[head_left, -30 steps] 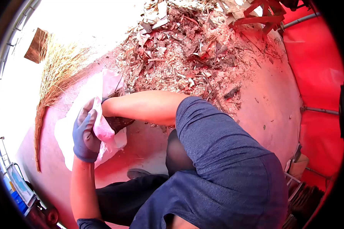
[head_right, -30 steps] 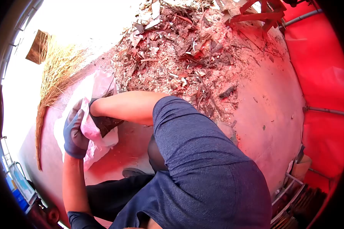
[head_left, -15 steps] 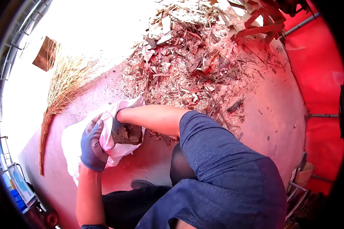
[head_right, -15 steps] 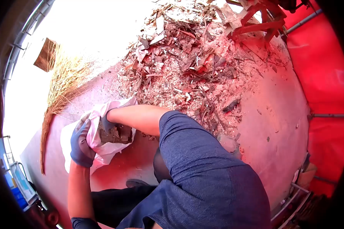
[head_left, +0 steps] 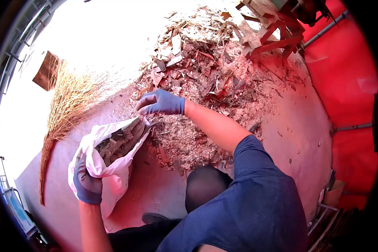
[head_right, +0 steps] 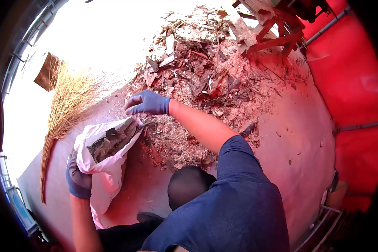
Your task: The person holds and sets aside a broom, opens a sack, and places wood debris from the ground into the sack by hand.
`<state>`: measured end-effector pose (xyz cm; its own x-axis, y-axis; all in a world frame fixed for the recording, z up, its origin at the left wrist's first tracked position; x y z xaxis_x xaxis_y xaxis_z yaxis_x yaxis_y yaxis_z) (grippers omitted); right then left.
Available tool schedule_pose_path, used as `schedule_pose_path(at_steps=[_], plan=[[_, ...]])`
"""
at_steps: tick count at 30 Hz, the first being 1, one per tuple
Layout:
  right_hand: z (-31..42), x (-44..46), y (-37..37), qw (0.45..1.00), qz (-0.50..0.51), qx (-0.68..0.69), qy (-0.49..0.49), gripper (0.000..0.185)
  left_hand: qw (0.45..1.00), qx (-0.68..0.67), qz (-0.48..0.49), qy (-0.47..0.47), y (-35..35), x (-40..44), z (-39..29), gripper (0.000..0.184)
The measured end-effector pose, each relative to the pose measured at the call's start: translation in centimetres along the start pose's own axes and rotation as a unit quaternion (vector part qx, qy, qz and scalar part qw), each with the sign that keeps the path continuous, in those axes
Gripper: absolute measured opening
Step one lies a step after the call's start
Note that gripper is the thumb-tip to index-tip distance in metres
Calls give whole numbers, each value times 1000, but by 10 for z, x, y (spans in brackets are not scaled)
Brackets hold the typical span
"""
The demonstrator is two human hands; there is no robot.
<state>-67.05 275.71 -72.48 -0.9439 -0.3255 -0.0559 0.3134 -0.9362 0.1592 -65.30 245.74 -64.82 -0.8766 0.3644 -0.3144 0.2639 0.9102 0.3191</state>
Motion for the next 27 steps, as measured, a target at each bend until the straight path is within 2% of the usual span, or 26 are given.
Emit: schedule_pose_path(at_steps=[1,2,3,4,5,6,7,9,13,15,16,17,20,21,23,24,26,27], plan=[[-1,-14,-54,991,-124,-47,-3,51,1000,-4,-2,3,1,-3,-1,38],[-4,-27,-111,956,-229,-184,2,66,1000,13,1,7,7,-9,-2,39],[0,-47,-163,875,-363,-316,42,88,999,30,7,12,13,-14,-4,39],[-6,-70,-213,786,-476,-385,80,107,1000,15,14,-6,16,-17,-3,40],[-5,-83,-250,750,-503,-409,134,115,1000,14,13,-3,12,-18,-1,40],[-7,-91,-276,737,-499,-431,150,119,1000,15,-5,-8,2,-20,2,39],[-14,-95,-299,706,-488,-470,206,125,999,18,-25,-14,-5,-22,5,39],[-36,-102,-330,700,-470,-438,311,132,999,17,-38,-13,-6,-23,7,39],[-66,-72,-357,718,-478,-412,295,136,995,73,-61,-9,-9,-33,9,40],[-73,-55,-350,749,-444,-401,285,134,990,99,-96,-18,-19,-38,14,39],[-72,-53,-338,736,-410,-421,335,129,981,160,-109,-11,-21,-38,13,39],[-55,-53,-314,728,-374,-442,367,119,980,164,-109,-15,-24,-39,14,39],[-62,-53,-301,724,-316,-506,346,95,987,149,-56,-17,-18,-30,21,41],[-64,-56,-297,718,-293,-536,333,90,994,97,-36,-29,-14,-26,23,41],[-67,-67,-276,721,-241,-561,328,85,998,43,-15,-45,-6,-23,25,40],[-70,-74,-267,729,-236,-560,314,81,987,155,-33,-9,-7,-21,19,40],[-70,-95,-247,737,-220,-552,320,78,963,265,-49,24,-4,-15,12,40],[-70,-106,-234,746,-217,-545,314,77,983,174,-52,9,-3,-12,14,41]])
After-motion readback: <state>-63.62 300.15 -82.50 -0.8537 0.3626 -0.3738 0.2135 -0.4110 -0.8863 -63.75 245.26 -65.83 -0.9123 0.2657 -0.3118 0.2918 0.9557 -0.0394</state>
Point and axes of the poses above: each hand's wrist, its own x-axis towards the middle knuckle, its own y-axis out of the palm, z = x × y, the point moved 8 cm from there along x, towards the middle knuckle, and after that the axes turned 10 degrees about x, right-handed, at the moved point
